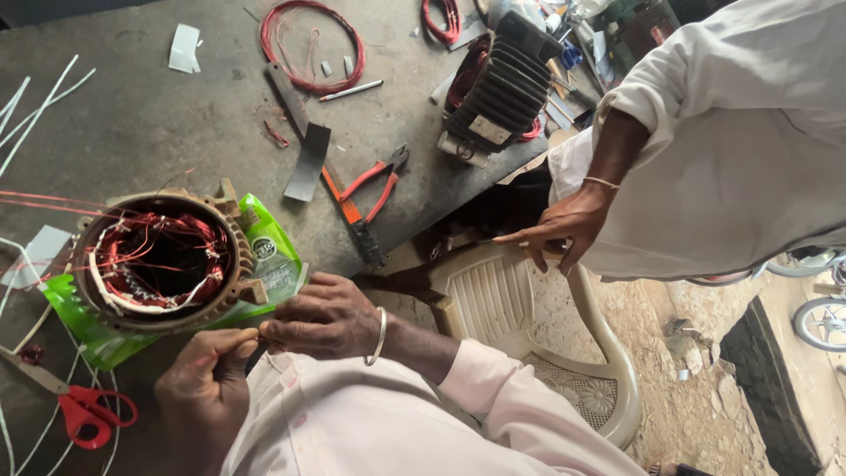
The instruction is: The person works on the copper windings of a disassembled electric motor stator on a workbench. They use pliers to cut and trim wire ends, pull and arrange winding wires by hand, and reposition the stator while sorting the wire leads.
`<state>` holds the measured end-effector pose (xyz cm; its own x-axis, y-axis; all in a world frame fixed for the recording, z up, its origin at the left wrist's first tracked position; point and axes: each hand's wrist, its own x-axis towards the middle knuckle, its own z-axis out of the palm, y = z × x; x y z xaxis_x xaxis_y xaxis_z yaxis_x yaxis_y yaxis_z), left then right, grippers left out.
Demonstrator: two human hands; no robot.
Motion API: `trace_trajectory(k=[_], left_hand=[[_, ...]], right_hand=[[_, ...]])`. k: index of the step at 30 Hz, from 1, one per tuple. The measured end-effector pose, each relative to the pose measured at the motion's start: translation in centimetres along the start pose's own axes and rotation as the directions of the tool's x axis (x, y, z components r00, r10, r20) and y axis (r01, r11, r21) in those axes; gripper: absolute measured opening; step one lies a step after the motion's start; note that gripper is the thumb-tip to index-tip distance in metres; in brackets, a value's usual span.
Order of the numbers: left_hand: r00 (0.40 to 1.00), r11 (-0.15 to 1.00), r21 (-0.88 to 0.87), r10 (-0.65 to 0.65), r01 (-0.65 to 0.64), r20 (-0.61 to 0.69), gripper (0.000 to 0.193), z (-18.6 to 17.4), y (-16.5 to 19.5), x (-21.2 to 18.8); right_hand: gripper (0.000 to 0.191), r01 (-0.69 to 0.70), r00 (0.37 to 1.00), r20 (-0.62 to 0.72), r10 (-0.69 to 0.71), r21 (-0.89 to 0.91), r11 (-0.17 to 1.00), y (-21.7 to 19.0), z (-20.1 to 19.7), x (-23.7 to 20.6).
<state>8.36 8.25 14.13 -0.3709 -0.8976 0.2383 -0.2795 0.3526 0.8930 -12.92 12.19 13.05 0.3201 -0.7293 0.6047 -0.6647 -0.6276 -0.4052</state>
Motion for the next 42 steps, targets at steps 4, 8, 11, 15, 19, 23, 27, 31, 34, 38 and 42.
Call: trace_trajectory(k=[4, 8, 11, 15, 19, 23, 27, 31, 34, 38, 42], left_hand=[[0.966, 0.905, 0.342, 0.259, -0.252, 0.028, 0.012, 0.6, -1.3, 0.1], [0.958, 0.876, 0.395, 0.283, -0.276, 0.041, 0.014, 1.5, -2.6, 0.2], [0.987, 0.956, 0.247, 0.164, -0.157, -0.006, 0.008, 2.1, -3.9, 0.0], [1.000, 1.000, 0.012, -0.026, 0.026, -0.003, 0.009, 2.9, -6.2, -1.0], [0.995, 0.985, -0.167, -0.022, 0.038, 0.093, 0.009, 4.4, -7.9, -1.4], [0.929, 0.930, -0.007, 0.368, -0.368, 0.033, 0.007, 4.9, -8.2, 1.4], [0.770, 0.798, 0.037, 0.566, -0.601, 0.294, 0.020, 2.4, -6.7, 3.9], [0.790, 0.805, 0.031, 0.574, -0.593, 0.215, 0.014, 4.3, -5.6, 4.3], [0.870, 0.875, -0.210, 0.469, -0.436, 0.151, 0.011, 5.5, -6.0, 3.9], [0.948, 0.946, -0.265, 0.245, -0.187, 0.205, 0.007, 4.4, -7.6, 2.5], [0.917, 0.923, -0.380, 0.101, 0.058, 0.386, 0.008, 5.7, -9.8, 2.2]], right_hand=[[0.031, -0.774, 0.546, 0.315, 0.776, 0.545, 0.323, -2.1, 3.6, -2.5], [0.031, -0.707, 0.486, 0.537, 0.689, 0.705, -0.051, -1.3, 4.2, -3.6], [0.025, -0.731, 0.577, 0.405, 0.709, 0.644, 0.228, -0.5, 1.8, -3.0], [0.036, -0.361, 0.931, 0.029, 0.364, -0.081, 0.929, -0.2, -2.2, -1.7], [0.027, -0.156, 0.987, 0.008, 0.161, -0.218, 0.964, -0.4, -2.6, -1.5], [0.023, -0.385, 0.923, -0.048, 0.383, -0.174, 0.906, -1.9, 0.2, -2.7], [0.023, -0.715, 0.674, 0.015, 0.739, 0.266, 0.647, -3.8, 1.6, -3.5], [0.023, -0.661, 0.731, -0.046, 0.681, 0.197, 0.724, -4.1, -1.6, -2.8], [0.023, -0.550, 0.807, -0.316, 0.499, -0.094, 0.830, -4.9, -6.6, -1.5], [0.033, -0.600, 0.496, -0.500, 0.710, 0.393, 0.697, -7.5, -11.6, 0.1], [0.032, -0.572, 0.636, -0.579, 0.510, 0.091, 0.815, -7.6, -11.7, -0.9]])
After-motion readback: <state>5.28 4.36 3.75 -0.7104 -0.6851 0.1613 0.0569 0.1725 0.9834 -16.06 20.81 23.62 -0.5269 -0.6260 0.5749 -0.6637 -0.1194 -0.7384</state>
